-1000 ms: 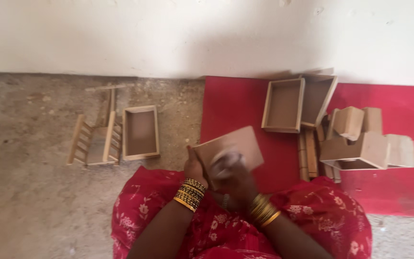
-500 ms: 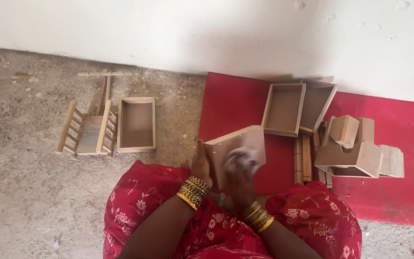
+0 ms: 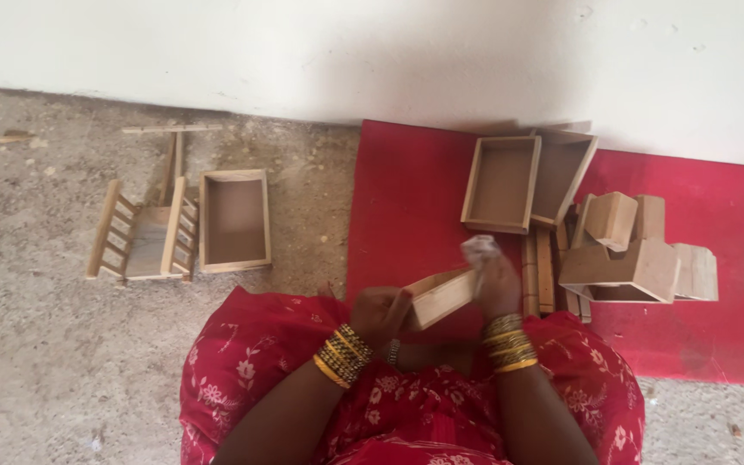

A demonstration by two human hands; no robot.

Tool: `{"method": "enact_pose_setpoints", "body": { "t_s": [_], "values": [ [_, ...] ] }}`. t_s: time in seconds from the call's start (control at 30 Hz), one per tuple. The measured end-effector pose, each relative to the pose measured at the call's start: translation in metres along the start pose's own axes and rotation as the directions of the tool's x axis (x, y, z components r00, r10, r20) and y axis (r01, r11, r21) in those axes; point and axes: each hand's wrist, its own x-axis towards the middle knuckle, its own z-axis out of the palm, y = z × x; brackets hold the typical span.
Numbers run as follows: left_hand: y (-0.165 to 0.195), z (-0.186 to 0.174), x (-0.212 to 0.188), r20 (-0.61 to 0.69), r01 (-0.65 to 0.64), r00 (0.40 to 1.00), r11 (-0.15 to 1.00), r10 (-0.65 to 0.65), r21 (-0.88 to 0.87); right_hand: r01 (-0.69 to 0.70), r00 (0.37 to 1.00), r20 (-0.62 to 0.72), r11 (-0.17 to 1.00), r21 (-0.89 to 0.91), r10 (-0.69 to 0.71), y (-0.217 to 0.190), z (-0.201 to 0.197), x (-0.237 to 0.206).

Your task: The person sits on the floor and wipes small wooden toy furniture pieces, including open boxes, a miniature chair, and a dresser-like piece, one at a time with a cloth, setting each wiped piece aside on the mat.

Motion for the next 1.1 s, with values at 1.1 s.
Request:
{"method": "enact_pose_setpoints", "body": {
  "t_s": [1.1],
  "values": [
    [-0.011, -0.002, 0.026, -0.106, 0.252, 0.955, 0.947, -0.276, -0.199, 0.541, 0.819, 0.274, 0.837, -0.076, -0.504, -0.067, 0.042, -0.058]
  ]
}}
